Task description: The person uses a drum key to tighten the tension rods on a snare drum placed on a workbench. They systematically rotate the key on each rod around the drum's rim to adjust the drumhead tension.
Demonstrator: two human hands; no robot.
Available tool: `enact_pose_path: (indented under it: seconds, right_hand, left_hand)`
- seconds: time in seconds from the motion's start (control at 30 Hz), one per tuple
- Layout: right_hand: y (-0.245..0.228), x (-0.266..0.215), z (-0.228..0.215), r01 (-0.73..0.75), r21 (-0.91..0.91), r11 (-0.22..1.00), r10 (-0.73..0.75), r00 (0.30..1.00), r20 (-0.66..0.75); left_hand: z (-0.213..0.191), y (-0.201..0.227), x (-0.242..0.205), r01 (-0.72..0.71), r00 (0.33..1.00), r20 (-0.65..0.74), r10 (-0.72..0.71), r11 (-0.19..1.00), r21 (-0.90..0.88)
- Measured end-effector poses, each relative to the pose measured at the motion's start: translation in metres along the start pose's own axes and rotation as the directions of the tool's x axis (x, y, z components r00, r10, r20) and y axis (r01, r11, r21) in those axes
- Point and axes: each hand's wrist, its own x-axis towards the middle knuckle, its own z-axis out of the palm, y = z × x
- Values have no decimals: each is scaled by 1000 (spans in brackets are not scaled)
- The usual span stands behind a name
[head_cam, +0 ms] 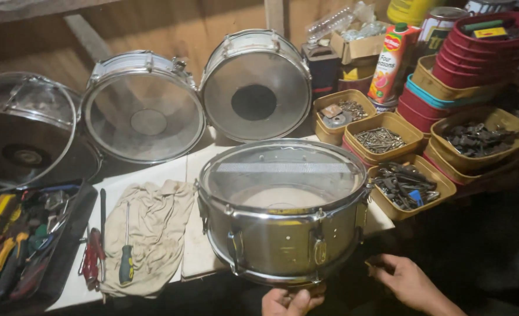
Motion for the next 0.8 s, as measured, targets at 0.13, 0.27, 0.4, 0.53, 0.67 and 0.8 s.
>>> enact_pose_path:
  seconds: [0.13,0.27,0.4,0.53,0.67,0.8]
  right_hand:
    - [10,3,0,16,-104,994,-18,1000,-18]
    - [6,-1,-1,-20,1,1000,20,1000,5]
    - [14,6,2,15,23,1000,-15,1000,-12]
    - [-11,-8,-3,-70,-67,995,70,998,2]
    - [12,6,3,13,2,1000,-13,1000,3]
    - [17,7,2,40,-54,998,-41,999,-11]
  left_hand:
    - [13,5,-7,13,998,-60,-12,1000,23]
    - [-2,-16,2,-52,999,15,52,999,2]
    - [1,-10,0,-39,999,-7,39,999,4]
    - [13,12,-10,30,998,-56,-27,998,50]
    - [12,15,-12,136,981,-148,-128,990,48]
    - [-23,-5,3,270,953,-143,-267,963,4]
